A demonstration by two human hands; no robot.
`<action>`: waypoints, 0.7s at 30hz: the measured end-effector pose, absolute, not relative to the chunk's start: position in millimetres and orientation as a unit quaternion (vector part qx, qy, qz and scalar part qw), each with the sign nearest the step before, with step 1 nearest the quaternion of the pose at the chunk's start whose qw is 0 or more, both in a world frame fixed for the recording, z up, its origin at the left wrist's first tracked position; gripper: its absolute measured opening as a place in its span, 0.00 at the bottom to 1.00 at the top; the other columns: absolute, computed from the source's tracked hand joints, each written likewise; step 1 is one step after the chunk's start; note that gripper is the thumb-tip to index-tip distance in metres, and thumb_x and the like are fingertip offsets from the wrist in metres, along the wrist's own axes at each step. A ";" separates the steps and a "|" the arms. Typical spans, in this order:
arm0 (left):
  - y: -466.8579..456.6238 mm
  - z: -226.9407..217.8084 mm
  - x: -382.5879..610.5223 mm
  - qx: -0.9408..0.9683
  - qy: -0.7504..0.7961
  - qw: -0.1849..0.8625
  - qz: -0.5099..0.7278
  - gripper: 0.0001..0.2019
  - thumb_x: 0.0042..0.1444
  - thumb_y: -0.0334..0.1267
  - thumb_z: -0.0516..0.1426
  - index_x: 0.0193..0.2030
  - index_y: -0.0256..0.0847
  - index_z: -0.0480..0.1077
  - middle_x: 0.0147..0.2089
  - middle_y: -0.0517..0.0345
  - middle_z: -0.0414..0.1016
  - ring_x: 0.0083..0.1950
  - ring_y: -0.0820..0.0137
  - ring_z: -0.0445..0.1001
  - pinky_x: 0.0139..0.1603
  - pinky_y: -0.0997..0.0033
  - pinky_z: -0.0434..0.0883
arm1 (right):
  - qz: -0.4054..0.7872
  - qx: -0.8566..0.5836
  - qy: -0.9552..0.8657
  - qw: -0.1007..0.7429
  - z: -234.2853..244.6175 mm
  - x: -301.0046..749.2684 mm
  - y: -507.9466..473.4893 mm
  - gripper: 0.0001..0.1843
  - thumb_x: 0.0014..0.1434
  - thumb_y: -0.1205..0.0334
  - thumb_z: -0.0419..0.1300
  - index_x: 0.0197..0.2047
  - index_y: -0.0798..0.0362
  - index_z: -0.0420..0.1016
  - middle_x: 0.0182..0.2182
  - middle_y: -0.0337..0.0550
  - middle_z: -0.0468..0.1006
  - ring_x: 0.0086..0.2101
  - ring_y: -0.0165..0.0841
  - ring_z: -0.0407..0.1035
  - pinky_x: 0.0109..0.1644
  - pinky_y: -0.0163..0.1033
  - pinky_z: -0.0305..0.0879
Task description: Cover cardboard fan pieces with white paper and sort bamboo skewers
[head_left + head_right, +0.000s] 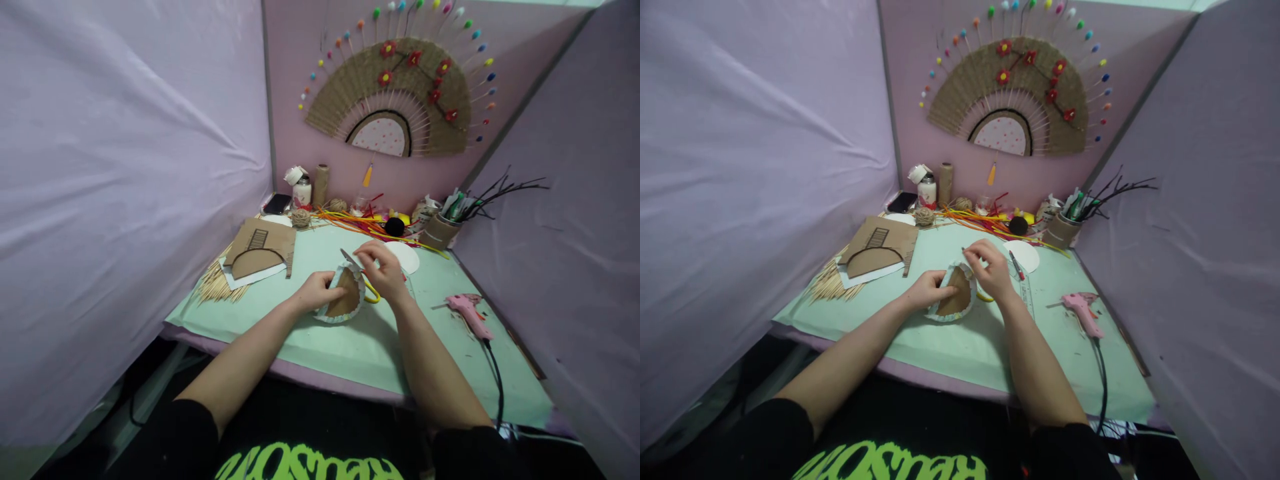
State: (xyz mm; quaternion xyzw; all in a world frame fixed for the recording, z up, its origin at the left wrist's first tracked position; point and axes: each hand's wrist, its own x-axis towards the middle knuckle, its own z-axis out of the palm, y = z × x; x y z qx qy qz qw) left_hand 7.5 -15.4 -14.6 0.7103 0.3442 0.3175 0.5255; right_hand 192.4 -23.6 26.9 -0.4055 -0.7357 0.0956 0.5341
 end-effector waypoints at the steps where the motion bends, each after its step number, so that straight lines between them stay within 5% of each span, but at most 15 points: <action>1: -16.4 -14.0 7.2 0.712 0.337 0.536 0.305 0.14 0.44 0.44 0.60 0.32 0.34 0.71 0.28 0.60 0.71 0.31 0.70 0.68 0.32 0.73 0.64 | 0.135 -0.426 -0.694 0.565 28.3 196.8 -22.6 0.15 0.63 0.51 0.54 0.34 0.52 0.74 0.31 0.44 0.73 0.34 0.34 0.66 0.39 0.40 0.63; 3: -18.3 -13.7 6.9 0.722 0.323 0.544 0.278 0.15 0.45 0.44 0.60 0.35 0.33 0.73 0.30 0.59 0.73 0.33 0.69 0.69 0.33 0.73 0.65 | 0.244 -0.468 -0.627 0.573 28.9 203.4 -20.4 0.21 0.62 0.45 0.52 0.33 0.53 0.75 0.27 0.42 0.72 0.28 0.31 0.64 0.32 0.38 0.60; 7: -20.3 -14.9 6.1 0.746 0.300 0.537 0.254 0.14 0.47 0.42 0.60 0.37 0.33 0.73 0.32 0.58 0.73 0.34 0.69 0.70 0.34 0.73 0.65 | 0.388 -0.511 -0.619 0.453 24.4 201.3 -19.6 0.29 0.57 0.36 0.53 0.25 0.55 0.73 0.20 0.39 0.67 0.22 0.28 0.58 0.26 0.35 0.53; 12: -19.5 -15.6 6.1 0.754 0.314 0.515 0.260 0.12 0.47 0.42 0.59 0.33 0.34 0.72 0.29 0.60 0.71 0.32 0.70 0.68 0.32 0.74 0.63 | 0.345 -0.521 -0.687 0.370 21.5 187.0 -22.8 0.24 0.54 0.43 0.57 0.18 0.54 0.65 0.16 0.34 0.59 0.21 0.26 0.52 0.25 0.35 0.47; 16: -16.6 -16.4 6.1 0.733 0.328 0.514 0.302 0.13 0.47 0.44 0.59 0.34 0.34 0.73 0.29 0.61 0.71 0.31 0.71 0.68 0.32 0.74 0.63 | 0.289 -0.492 -0.723 0.390 21.1 181.9 -23.9 0.14 0.51 0.51 0.61 0.26 0.54 0.70 0.23 0.37 0.69 0.27 0.29 0.59 0.30 0.34 0.55; 21: -14.8 -15.5 5.6 0.733 0.306 0.526 0.303 0.14 0.47 0.43 0.60 0.35 0.34 0.73 0.30 0.59 0.73 0.32 0.70 0.69 0.33 0.74 0.64 | 0.310 -0.478 -0.723 0.392 23.5 184.8 -26.4 0.15 0.56 0.50 0.57 0.30 0.53 0.72 0.26 0.38 0.72 0.29 0.30 0.63 0.34 0.34 0.59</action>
